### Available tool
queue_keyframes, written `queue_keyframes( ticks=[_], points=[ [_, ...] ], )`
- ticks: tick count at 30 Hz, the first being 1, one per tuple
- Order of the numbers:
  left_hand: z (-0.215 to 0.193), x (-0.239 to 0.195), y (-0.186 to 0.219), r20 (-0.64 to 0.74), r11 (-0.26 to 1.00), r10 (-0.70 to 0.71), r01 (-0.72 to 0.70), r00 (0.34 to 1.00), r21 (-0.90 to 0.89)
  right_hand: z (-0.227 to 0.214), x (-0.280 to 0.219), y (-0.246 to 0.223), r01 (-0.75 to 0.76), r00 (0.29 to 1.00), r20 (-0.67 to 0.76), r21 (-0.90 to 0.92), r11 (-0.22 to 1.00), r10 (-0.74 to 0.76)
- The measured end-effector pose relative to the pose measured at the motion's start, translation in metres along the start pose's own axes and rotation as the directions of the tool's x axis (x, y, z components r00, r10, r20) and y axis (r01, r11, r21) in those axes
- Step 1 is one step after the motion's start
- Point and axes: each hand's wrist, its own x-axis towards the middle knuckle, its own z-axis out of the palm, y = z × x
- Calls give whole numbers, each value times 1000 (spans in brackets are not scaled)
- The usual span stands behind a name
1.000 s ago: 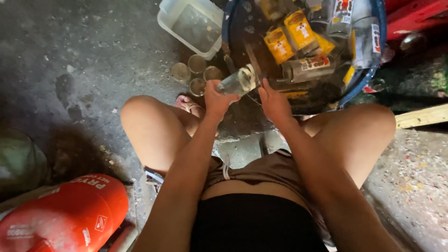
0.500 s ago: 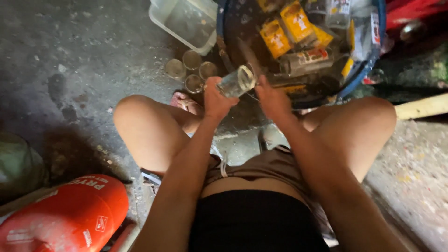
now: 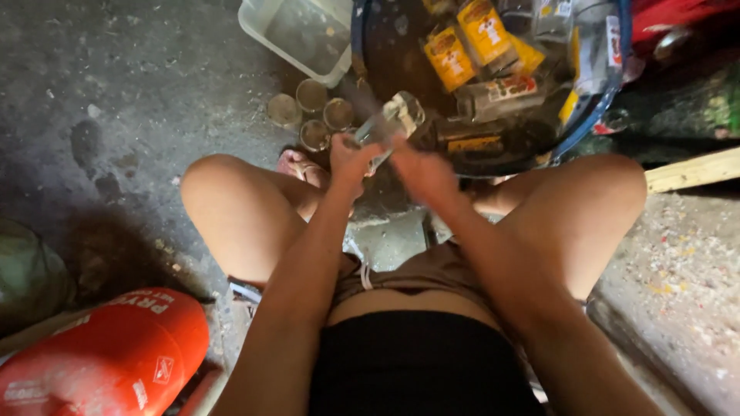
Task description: The person sits on the floor and uses a knife to scrape labels off glass jars. They repeatedly dip the jars into a bucket of water, scrape the sides, and place them back into the bucket.
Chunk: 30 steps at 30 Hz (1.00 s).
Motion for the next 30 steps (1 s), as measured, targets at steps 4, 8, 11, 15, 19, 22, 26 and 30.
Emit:
queue_keyframes(
  ticks=[4,8,11,15,19,22,26,30],
  points=[
    [-4,-7,-3,39,1000,11,-11,999,-24,-4,-6,-6,184,973,-86,-281,942,-216],
    [-4,1,-19,25,996,45,-42,999,-83,-29,-12,-18,80,986,142,82,993,-91],
    [1,-25,15,31,999,13,-14,999,39,-1,22,27,-61,998,-21,128,990,64],
    [-6,-10,1,79,1000,-22,23,997,-13,-27,-3,-16,90,987,136,-11,996,-88],
    [-10,-3,0,107,974,-124,142,987,-179,-29,3,9,-128,992,31,340,932,125],
    [-15,-14,7,235,905,-222,289,946,-312,-20,11,25,-227,972,69,509,831,223],
    [-24,2,-3,342,832,-272,398,899,-386,-4,25,37,-276,961,167,495,824,222],
    [-16,21,-18,412,847,-216,380,885,-372,-22,28,26,-260,963,178,445,857,200]
  ],
)
